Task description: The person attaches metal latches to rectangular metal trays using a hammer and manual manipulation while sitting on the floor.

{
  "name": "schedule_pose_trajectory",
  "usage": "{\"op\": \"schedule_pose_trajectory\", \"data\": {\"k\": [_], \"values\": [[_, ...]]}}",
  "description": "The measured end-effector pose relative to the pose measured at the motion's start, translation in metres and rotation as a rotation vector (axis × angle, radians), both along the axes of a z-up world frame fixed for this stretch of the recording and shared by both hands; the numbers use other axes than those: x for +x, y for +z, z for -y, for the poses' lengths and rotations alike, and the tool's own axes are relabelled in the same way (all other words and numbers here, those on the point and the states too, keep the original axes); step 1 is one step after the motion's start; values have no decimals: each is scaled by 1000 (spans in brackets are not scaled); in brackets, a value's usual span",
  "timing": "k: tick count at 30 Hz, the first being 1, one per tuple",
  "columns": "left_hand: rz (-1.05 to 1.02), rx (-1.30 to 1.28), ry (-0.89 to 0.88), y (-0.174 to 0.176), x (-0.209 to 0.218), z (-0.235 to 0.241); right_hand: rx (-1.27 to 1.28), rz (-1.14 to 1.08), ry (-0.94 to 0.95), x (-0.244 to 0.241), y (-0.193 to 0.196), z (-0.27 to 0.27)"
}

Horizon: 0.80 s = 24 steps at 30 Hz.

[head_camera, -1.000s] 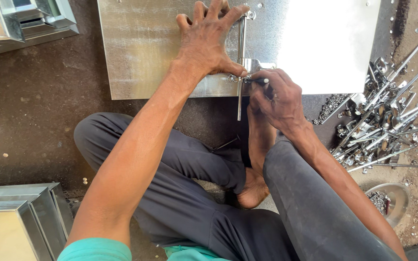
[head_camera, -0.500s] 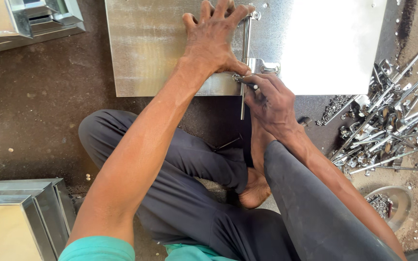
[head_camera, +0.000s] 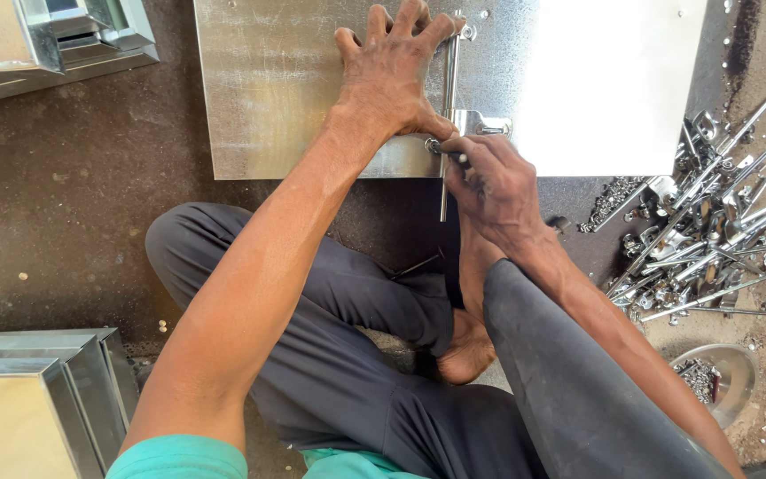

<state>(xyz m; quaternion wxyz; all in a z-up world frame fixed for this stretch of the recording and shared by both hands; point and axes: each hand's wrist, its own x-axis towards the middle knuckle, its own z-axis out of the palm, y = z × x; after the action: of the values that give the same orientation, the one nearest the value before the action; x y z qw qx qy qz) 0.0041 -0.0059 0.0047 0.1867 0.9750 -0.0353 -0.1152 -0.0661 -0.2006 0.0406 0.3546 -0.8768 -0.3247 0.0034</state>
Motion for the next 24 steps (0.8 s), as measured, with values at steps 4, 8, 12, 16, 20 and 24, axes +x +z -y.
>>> {"op": "schedule_pose_trajectory", "data": {"k": [4, 8, 12, 16, 20, 24], "values": [[15, -42, 6, 1, 0, -1, 3, -16, 44, -2, -9, 8], [-23, 15, -4, 8, 2, 0, 137, 60, -138, 12, -26, 25], [-81, 60, -48, 21, 3, -2, 332, -65, -257, 73, -41, 29], [-112, 42, -23, 29, 4, -1, 245, 22, -144, 108, -45, 12], [-75, 50, -15, 27, 4, 0, 264, 16, -86, 114, -42, 2], [-15, 36, -16, 22, 5, 0, 226, 74, -44, 118, -42, 4]]}}
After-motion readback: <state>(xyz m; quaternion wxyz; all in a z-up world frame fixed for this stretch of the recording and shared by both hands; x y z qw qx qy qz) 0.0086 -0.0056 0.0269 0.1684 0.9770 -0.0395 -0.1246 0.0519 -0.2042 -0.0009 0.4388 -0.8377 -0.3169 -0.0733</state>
